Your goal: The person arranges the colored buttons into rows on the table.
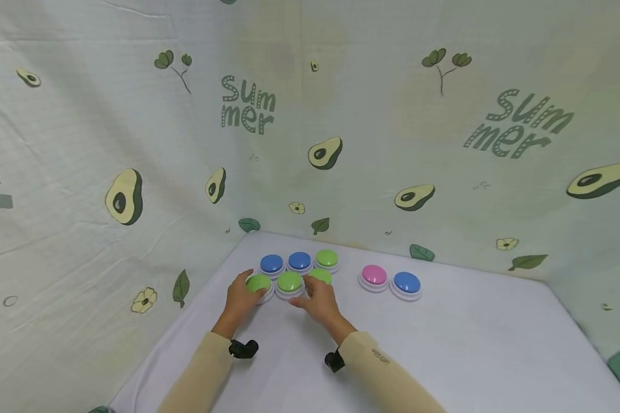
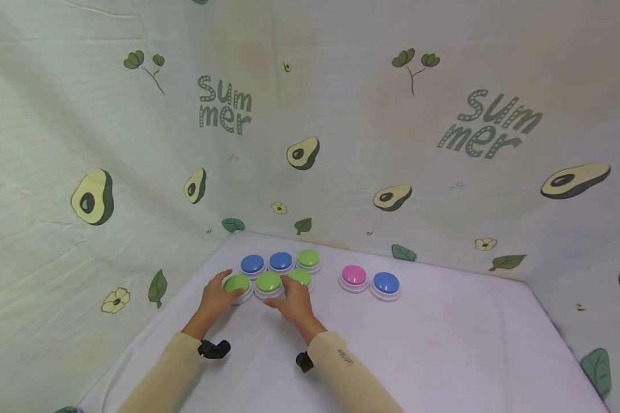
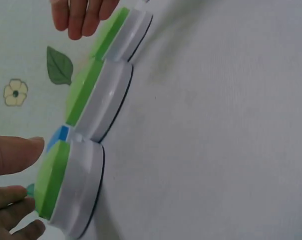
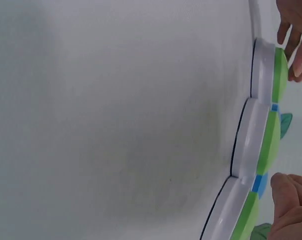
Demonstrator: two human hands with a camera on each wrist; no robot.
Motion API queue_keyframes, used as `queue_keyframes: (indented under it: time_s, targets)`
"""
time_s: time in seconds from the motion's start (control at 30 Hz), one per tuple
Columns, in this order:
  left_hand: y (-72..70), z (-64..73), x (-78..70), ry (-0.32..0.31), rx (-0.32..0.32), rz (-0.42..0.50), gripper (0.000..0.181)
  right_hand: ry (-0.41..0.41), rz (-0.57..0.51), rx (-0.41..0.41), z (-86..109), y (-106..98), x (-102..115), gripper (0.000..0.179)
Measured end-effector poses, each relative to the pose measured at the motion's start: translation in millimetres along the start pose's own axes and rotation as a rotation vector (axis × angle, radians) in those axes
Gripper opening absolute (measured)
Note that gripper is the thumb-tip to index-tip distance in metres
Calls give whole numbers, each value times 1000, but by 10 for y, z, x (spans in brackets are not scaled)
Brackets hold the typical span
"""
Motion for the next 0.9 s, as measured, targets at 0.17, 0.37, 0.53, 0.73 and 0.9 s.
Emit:
queue_keyframes:
  time_s: [0.17,0.37,0.53,0.73,0.9]
  targets:
    - [-36,10,214,-31,66,10,76,-3,-89,86,53,133,29,75]
    - [-110,31,253,-41,117,15,78,9,-108,113,79,132,3,73]
    - [-149,60,272,-32,145,29,79,24,-99,120,79,126,-38,72]
    - [-192,122,297,-55,194,60,76,21,-81,128,76,163,-91,73]
    - [-215,159,298,-60,224,64,65,32,-69,123,79,185,-143,73]
Point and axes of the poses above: each hand's wrist, its own z-axis away from the middle knuckle, its own y-axis out of the palm, x = y × z, the point moved 6 cm from there along -z, towards the middle knuckle, and after that the axes turned 8 degrees about -x, right-handed, at the moved point
